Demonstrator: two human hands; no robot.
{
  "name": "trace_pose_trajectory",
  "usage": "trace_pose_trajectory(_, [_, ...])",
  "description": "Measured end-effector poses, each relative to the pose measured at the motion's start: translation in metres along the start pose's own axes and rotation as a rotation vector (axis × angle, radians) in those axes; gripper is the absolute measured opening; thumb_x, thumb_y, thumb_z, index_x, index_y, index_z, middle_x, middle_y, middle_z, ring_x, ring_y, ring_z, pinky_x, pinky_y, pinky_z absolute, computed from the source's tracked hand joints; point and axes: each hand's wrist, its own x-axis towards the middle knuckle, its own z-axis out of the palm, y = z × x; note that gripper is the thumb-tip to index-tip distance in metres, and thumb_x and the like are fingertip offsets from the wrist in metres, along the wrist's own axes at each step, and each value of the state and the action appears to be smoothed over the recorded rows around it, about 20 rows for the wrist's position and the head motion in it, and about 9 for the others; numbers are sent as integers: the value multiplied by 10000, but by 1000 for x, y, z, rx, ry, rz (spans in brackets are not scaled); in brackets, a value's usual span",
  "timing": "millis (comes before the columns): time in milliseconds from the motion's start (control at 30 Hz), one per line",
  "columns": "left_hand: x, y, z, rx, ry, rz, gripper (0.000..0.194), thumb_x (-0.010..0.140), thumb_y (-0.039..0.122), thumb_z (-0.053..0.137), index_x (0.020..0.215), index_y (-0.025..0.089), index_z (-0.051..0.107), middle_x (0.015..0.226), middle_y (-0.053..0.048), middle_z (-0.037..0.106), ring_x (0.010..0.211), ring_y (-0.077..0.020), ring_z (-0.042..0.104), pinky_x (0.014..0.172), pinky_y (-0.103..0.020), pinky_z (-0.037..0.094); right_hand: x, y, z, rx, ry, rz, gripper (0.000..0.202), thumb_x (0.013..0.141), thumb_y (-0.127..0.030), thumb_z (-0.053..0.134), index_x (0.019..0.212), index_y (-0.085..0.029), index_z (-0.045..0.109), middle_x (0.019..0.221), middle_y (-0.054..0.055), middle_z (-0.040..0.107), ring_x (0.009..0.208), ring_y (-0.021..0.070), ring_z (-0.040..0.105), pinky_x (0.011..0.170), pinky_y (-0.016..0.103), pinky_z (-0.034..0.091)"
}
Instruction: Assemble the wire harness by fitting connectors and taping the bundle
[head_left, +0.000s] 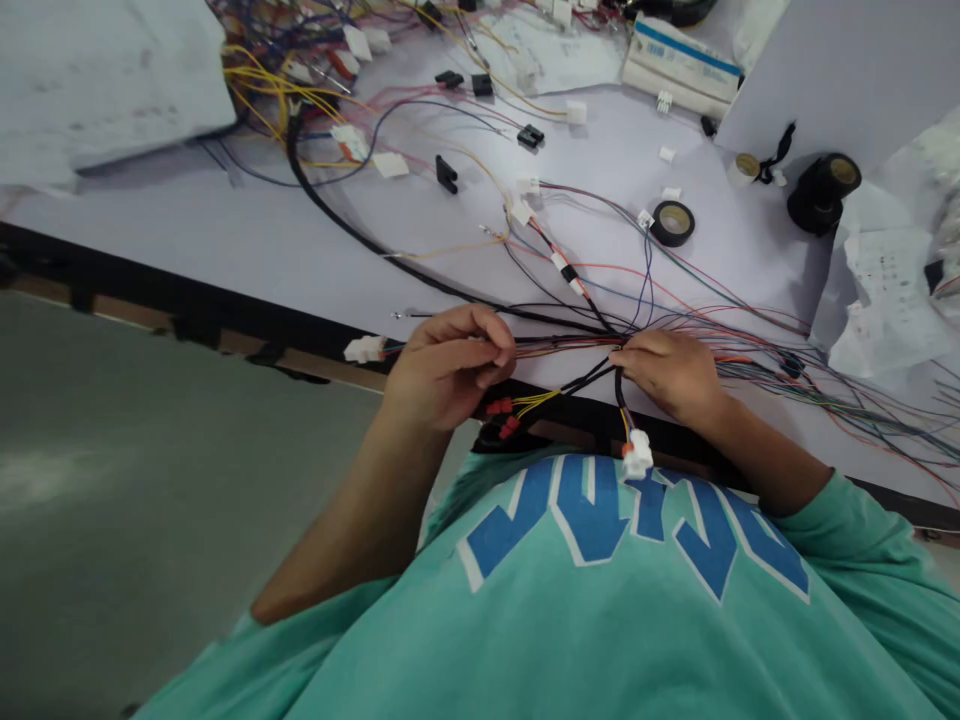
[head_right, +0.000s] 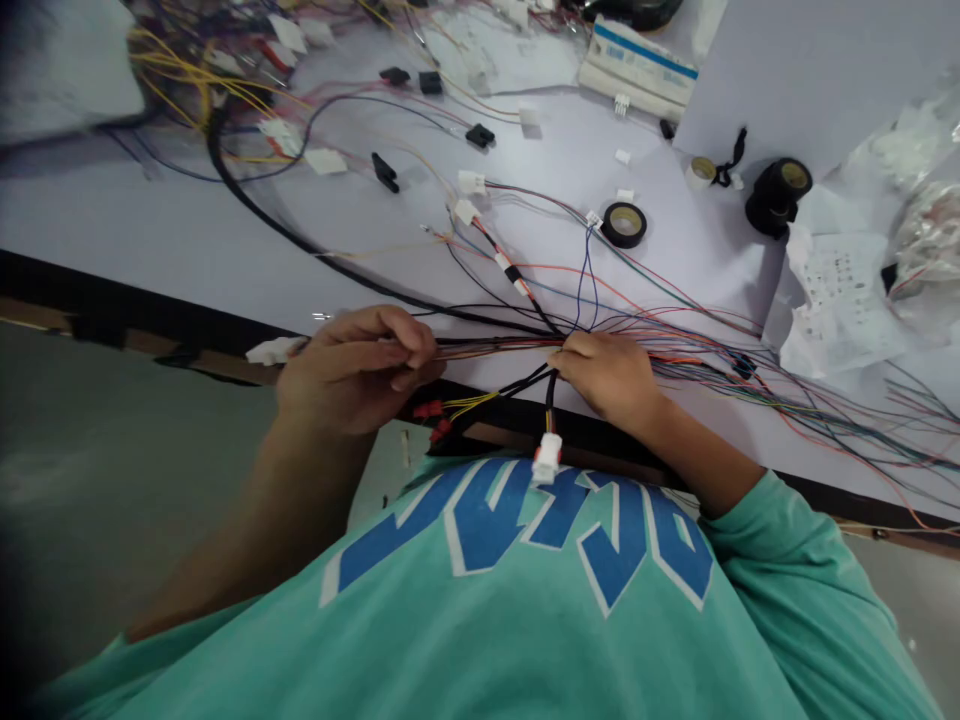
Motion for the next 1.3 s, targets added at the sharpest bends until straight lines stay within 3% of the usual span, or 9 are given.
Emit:
trace_pose_trajectory(233, [-8,-2,0,267,127,-12,45,486,162,613,527,182,613,426,30,512,339,-70,395,336,-193,240,11,-30,-9,-90,-290,93,266,878,-104,403,945,-154,656,854,105,636,783,194,557,602,298,402])
trace_pose_trajectory(433, [-11,-9,-9,550,67,-53,46,545,216,634,574,181,624,444,31,504,338,-73,393,332,-192,254,29,-41,-15,-37,-412,229,260,849,-76,432,921,-155,669,883,123,639,802,208,583,580,298,423])
trace_pose_trajectory(567, [-4,-11,-11,468,135,-32,50,558,197,619,604,181,629,466,31,522,377,-83,421,366,-198,283,33,-6,-21,188,-333,132,210,864,-164,468,843,-182,676,883,62,662,800,157,594,644,250,428])
trace_pose_trajectory(667, [-1,-10,-10,437,152,63,40,549,165,623,588,170,627,568,23,586,443,-69,438,428,-195,317,31,44,-22,90,-131,342,266,888,-212,401,895,-187,666,870,63,667,810,180,590,688,287,429])
trace_pose_trajectory(767, [-1,-8,-8,420,167,70,64,558,161,627,620,170,636,593,34,587,467,-73,448,455,-200,327,34,84,-17,-174,-227,573,258,828,-139,422,941,-129,654,912,142,659,833,250,583,682,341,424])
trace_pose_trajectory(933, [-2,-7,-8,396,172,22,83,563,178,618,643,172,637,502,44,538,437,-84,450,435,-207,305,47,96,-2,-252,-330,462,353,775,-25,371,994,-97,638,941,181,644,860,265,586,717,358,411])
trace_pose_trajectory(1000, [-2,-7,-8,367,169,16,75,556,179,615,628,171,634,496,44,533,428,-80,447,432,-207,302,48,100,1,-153,-285,516,311,721,-49,445,933,-134,655,895,144,652,826,253,586,711,356,413])
trace_pose_trajectory(1100, [0,-7,-7,324,178,2,66,546,179,610,609,173,626,467,43,516,416,-79,439,422,-205,293,45,123,-6,243,-34,777,169,613,-78,484,651,-183,611,694,63,607,687,201,558,640,336,422])
trace_pose_trajectory(1300, [4,-4,-1,200,211,-29,72,520,166,617,592,164,609,474,38,524,417,-74,436,414,-199,314,30,172,-59,884,321,1004,353,659,-181,375,390,-228,151,406,-53,153,354,53,237,391,267,245])
